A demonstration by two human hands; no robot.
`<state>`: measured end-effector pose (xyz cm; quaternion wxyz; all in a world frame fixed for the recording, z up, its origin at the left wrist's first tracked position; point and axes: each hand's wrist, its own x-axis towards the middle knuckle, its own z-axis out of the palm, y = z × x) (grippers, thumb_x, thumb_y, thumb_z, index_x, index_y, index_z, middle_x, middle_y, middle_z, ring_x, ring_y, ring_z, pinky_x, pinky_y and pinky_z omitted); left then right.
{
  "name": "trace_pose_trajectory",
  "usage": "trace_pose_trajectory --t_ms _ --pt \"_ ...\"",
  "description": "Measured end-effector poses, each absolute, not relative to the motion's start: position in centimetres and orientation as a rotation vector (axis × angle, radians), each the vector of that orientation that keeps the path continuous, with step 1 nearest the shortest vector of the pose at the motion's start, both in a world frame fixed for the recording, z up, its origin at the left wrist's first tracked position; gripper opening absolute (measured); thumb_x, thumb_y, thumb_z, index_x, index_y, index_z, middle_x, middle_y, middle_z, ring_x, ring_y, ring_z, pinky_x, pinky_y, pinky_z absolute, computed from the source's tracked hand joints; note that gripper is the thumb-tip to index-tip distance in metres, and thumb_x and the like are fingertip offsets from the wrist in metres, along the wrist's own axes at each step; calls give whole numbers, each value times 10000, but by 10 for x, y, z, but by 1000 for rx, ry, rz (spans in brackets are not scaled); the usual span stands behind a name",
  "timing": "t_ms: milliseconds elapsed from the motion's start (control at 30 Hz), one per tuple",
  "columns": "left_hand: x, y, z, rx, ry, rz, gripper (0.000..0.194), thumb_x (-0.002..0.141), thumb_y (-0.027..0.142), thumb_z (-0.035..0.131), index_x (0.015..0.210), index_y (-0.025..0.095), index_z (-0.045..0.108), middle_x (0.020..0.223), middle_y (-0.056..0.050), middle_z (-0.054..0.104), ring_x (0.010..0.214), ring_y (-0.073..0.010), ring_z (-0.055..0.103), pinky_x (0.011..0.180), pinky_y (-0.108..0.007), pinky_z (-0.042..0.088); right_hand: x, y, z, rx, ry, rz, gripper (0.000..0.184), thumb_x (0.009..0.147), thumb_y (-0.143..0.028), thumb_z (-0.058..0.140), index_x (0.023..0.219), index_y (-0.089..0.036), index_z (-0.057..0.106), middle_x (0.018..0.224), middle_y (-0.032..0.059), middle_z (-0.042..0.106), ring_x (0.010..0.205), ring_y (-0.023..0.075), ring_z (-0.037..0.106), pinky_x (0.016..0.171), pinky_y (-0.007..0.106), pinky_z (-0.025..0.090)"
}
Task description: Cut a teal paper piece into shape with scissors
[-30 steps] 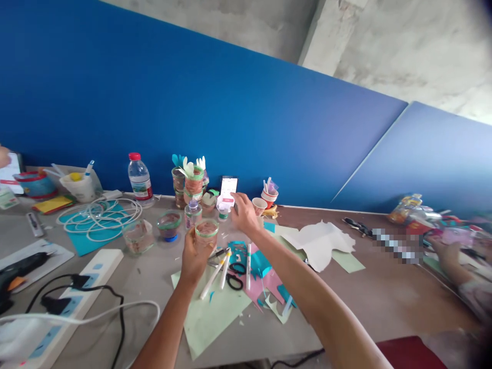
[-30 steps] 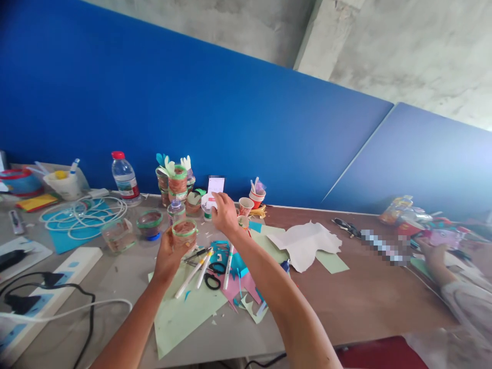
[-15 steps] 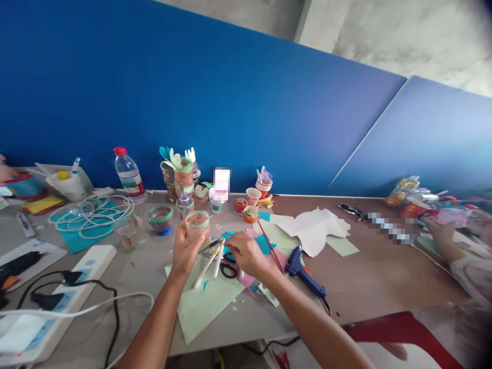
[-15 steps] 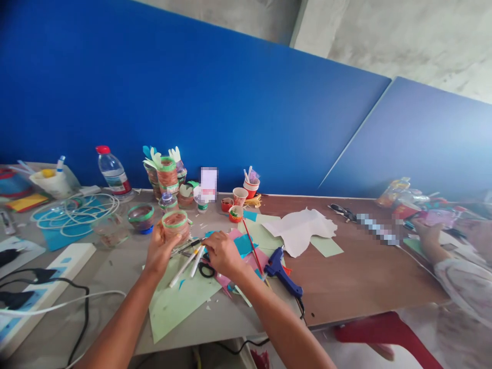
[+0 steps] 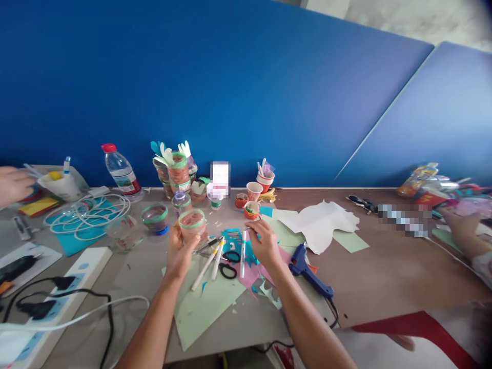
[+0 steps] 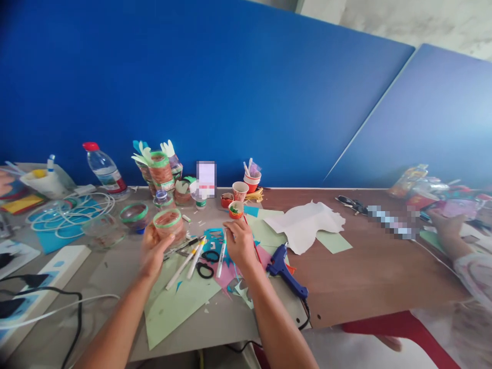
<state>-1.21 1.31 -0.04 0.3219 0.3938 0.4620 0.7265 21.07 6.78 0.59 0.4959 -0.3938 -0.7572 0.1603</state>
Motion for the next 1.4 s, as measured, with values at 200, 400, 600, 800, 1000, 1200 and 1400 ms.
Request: trace_pose_trajectory --t_ms 200,400,600,800,1000,1200,1400 --pt "-13 13 2 1013 1299 1999 463 672 299 762 1102 226 605 1138 -58 674 1081 -257 625 998 -416 459 214 62 14 -923 -1884 408 230 890 -185 488 905 -211 716 812 67 679 800 210 612 771 358 493" --pt "-15 14 0 912 1319 2014 516 621 343 779 1082 208 590 1063 -57 673 1016 -253 633 966 -422 467 210 60 13 -942 -1907 460 232 892 -194 496 900 -212 727 802 64 677 768 202 601 765 348 486" --pt "-14 13 4 878 1300 2072 454 633 366 764 1025 204 601 1018 -43 668 987 -222 626 929 -375 473 209 57 10 -937 -1894 464 226 894 -196 492 889 -201 718 790 65 671 762 200 596 740 335 488" --pt "-21 16 0 732 1246 2289 408 602 326 777 946 195 601 883 0 647 817 -151 610 838 -312 475 209 61 3 -939 -1832 397 216 890 -183 483 885 -191 699 803 60 682 787 199 608 757 344 493" --pt "-24 16 -1 718 1239 2360 409 609 310 764 965 200 596 926 -13 640 843 -159 609 838 -307 468 211 64 5 -874 -1835 395 224 887 -147 473 939 -182 687 839 71 671 811 192 610 755 334 508" --pt "-23 16 -3 764 1328 2320 429 631 358 748 991 197 580 935 -22 632 886 -180 609 851 -314 457 197 50 20 -733 -2224 305 302 885 -69 431 975 -189 694 903 80 669 858 190 588 783 326 480" --pt "-21 15 -2 766 1343 2288 433 656 344 746 1023 200 569 994 -38 647 937 -199 624 887 -330 452 160 26 35 -585 -2983 -34 257 865 -90 509 1064 -189 637 980 73 663 953 230 524 835 364 429"
